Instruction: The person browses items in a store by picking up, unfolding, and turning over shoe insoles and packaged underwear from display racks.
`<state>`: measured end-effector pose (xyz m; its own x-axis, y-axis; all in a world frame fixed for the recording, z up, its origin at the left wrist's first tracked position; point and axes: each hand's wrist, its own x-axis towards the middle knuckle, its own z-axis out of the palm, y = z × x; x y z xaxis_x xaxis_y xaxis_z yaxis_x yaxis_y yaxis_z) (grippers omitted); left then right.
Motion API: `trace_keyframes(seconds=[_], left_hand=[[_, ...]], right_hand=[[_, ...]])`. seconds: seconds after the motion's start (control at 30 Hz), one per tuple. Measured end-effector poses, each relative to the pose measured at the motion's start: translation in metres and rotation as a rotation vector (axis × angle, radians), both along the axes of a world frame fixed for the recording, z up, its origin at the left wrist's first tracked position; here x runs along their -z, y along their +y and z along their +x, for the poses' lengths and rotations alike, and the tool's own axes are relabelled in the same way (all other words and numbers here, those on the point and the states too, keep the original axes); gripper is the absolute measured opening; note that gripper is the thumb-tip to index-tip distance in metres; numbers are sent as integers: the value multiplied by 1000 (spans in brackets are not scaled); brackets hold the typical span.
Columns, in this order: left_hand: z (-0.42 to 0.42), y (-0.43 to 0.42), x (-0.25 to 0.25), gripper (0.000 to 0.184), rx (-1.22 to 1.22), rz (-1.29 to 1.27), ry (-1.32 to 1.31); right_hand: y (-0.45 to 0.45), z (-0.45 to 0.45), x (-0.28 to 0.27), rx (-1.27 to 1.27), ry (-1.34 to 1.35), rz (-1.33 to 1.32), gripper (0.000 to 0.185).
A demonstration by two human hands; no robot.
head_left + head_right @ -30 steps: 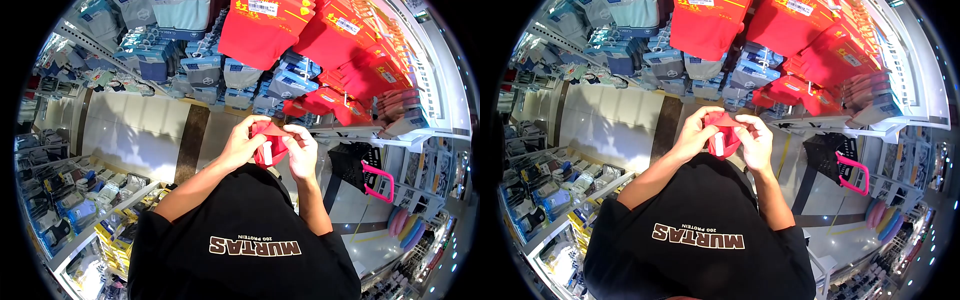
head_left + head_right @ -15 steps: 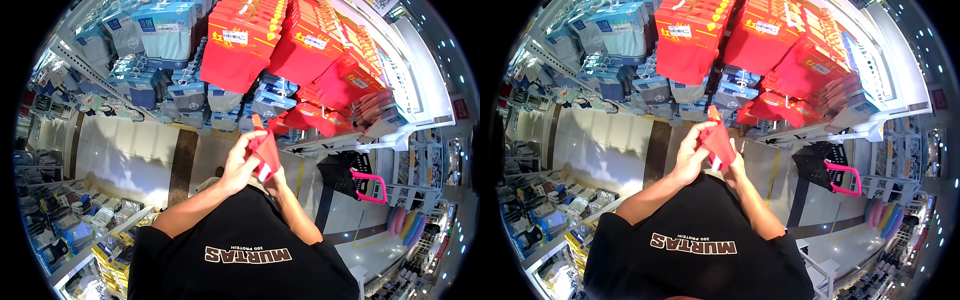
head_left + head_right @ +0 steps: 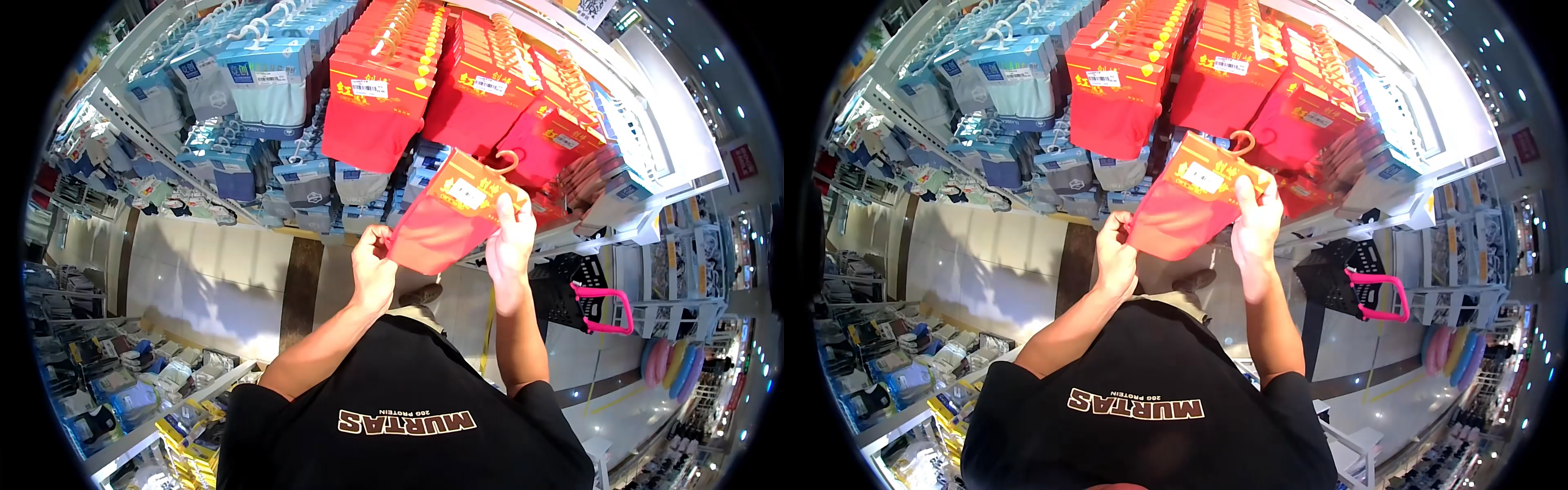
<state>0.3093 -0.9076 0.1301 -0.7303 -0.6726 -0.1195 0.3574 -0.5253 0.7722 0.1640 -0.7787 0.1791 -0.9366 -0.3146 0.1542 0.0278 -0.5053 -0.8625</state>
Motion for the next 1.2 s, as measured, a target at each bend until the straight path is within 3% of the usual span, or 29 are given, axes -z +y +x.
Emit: trace_keyframes(seconds=[0.27,0.4,0.5,0.6,0.73,0.9,0.93,1.07,1.1,1.2], left_hand=[[-13,-23,-11,25,-217,-401,-15],[-22,-25,-20,22,-211,-247,99],[-20,-30,-10,19,-249,-347,20],[-18,-25,-25,12,-147,-151,55],[-21,-16,-10,23,-176,-590,-20],[-17,-18,12,11,-155,-686,-150],[-21,-21,16,11,-209,-613,-102],[-13,-56,14,8,-291,-738,-136],[-13,-69,14,11,-339,-766,-147],[-18,-108,-3,17,-452,-746,-157]], right_hand=[[-17,-8,-39,-39,129,-15,26],[-21,2,-43,9,165,-31,19],[-20,6,-44,45,136,-38,20],[-19,7,-44,48,109,-35,21],[-18,0,-41,61,87,-57,22],[-22,-29,-57,197,127,-47,27],[-23,-34,-66,234,134,-38,29],[-23,-71,-80,115,218,-98,42],[-32,-71,-88,240,198,-24,38],[-39,-90,-91,66,276,9,34]])
